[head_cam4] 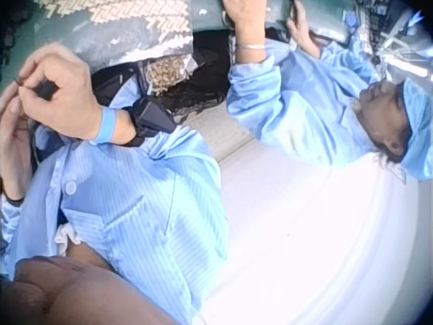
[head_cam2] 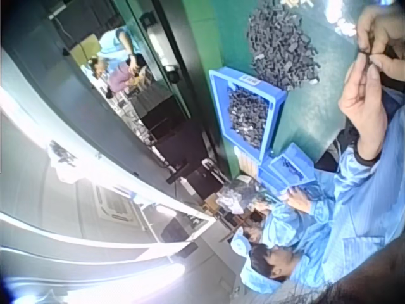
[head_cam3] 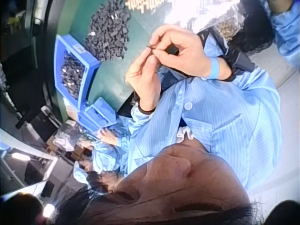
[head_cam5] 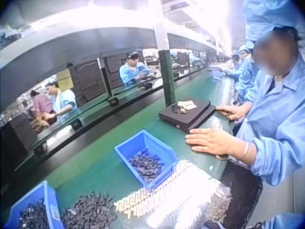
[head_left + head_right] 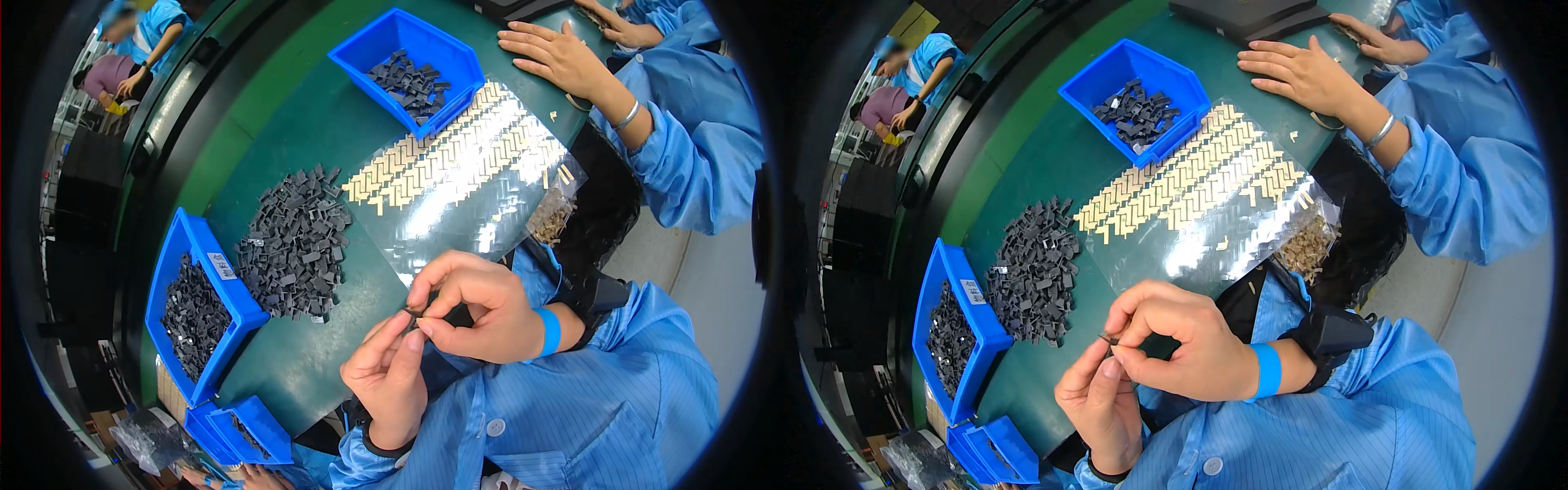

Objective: Assembling small black plastic components and gold contacts at a factory assembly line workstation.

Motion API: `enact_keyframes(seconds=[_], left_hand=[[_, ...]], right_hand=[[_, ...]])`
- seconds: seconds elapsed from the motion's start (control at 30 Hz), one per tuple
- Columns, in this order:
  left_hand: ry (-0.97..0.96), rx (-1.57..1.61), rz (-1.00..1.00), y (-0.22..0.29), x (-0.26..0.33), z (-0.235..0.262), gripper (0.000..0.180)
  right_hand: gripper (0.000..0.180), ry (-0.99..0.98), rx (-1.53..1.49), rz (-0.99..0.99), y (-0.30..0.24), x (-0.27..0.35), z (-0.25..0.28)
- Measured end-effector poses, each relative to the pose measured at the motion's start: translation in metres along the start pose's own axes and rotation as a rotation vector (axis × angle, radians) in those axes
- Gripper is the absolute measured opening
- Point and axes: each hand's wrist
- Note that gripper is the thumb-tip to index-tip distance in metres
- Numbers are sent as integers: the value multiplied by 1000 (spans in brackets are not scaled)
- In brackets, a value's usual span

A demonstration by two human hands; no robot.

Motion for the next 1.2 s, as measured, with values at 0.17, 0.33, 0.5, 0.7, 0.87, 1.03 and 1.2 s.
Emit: enact_keyframes(seconds=[0.17,0.33,0.5,0.7,0.87,1.03,1.2], left_hand=[[53,-12,-19,-2,-1,-2,20],[70,-3,-61,2,0,-8,20],[54,-65,-139,5,-2,-7,21],[3,-56,-131,10,-6,-13,34],[-39,-94,-37,8,-4,-4,39],[-119,-203,-9,6,-1,12,45],[-283,-204,31,27,-4,7,48]], right_hand=[[8,3,28,24,0,-3,2],[10,15,136,99,2,-7,3],[17,-48,278,150,-3,-18,13],[21,-183,48,-39,-3,-18,21],[14,-224,-93,-137,-2,-13,21],[11,-323,-256,-246,8,-7,24],[13,-361,-664,-491,7,-4,23]])
Point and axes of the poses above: each hand's wrist, its own x-axis away from the middle knuckle, its own z-axis out of the back of the hand, y = z × x, and after that the axes turned 6 degrees about z, right-handed
